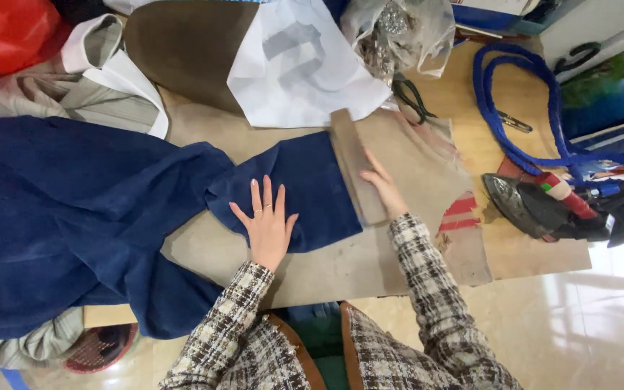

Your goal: The person irons a dark blue garment using a white cloth as a protective layer. They then fold the garment and use a small blade tool to cut a section of the fabric.

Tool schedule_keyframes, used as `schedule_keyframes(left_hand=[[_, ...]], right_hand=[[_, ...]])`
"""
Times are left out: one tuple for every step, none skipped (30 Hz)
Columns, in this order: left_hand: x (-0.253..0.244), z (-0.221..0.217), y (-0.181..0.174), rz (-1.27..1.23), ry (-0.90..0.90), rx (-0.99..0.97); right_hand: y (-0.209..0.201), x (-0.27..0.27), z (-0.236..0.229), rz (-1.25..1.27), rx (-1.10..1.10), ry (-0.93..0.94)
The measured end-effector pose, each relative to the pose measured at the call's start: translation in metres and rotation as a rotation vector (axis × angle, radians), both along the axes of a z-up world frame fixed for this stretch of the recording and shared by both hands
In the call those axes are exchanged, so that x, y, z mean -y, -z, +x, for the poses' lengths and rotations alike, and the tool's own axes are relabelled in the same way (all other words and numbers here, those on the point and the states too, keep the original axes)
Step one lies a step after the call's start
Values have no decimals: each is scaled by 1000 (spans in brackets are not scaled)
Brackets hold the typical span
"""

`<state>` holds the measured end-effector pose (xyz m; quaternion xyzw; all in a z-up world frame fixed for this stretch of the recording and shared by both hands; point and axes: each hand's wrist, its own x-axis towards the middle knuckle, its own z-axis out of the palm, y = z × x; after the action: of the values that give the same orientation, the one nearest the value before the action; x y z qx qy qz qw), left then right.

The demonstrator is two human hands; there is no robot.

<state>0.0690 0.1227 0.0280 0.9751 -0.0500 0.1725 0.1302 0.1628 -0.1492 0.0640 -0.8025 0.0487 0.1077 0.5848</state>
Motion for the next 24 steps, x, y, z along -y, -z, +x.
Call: schedule_keyframes(left_hand=[[2,-1,1,-13,-4,-2],[3,-1,1,-26,-8,-4],[5,1,1,-25,-7,-4],[8,2,1,-27,8,-1],[10,1,2,-30,22,0],[13,1,0,-29,23,-3],[16,4,-4,-17,64,-28],[19,8,-8,-5,105,-54],[24,14,-8,-2,107,-51],[30,21,-8,-4,139,-70],[35,22,-7,-7,174,-99],[39,32,0,-5,178,-105],[42,43,6,-2,216,-147],[46,55,12,0,253,-189],[47,67,15,1,255,-189],[47,78,19,15,232,-230],[48,91,22,30,209,-270],[47,100,30,31,212,-269],[45,108,38,-7,187,-301],[43,115,47,-44,161,-333],[44,117,48,-43,160,-332],[43,120,50,-41,143,-334],[43,119,53,-40,128,-341],[42,117,55,-39,129,-344]], right_hand=[[-9,9,0,-50,4,33],[-18,19,1,-99,9,66],[-26,27,0,-98,9,68],[-35,36,0,-268,51,68],[-42,45,-2,-439,91,65],[-28,64,-2,-438,88,66],[-15,83,1,-634,153,42],[-2,101,3,-830,218,17],[1,110,5,-828,220,20],[4,118,7,-887,255,13],[9,126,3,-946,281,3],[13,130,3,-944,273,4],[16,133,6,-976,323,6],[18,135,9,-1007,373,8],[14,124,6,-1007,372,11],[10,113,3,-1103,451,37],[5,101,1,-1198,532,66],[19,91,-2,-1198,531,69],[33,80,-6,-1059,590,7],[47,69,-11,-919,647,-52],[50,54,-11,-918,649,-52],[54,39,-12,-573,435,-42],[59,23,-16,-229,215,-30],[71,18,-15,-228,212,-29]])
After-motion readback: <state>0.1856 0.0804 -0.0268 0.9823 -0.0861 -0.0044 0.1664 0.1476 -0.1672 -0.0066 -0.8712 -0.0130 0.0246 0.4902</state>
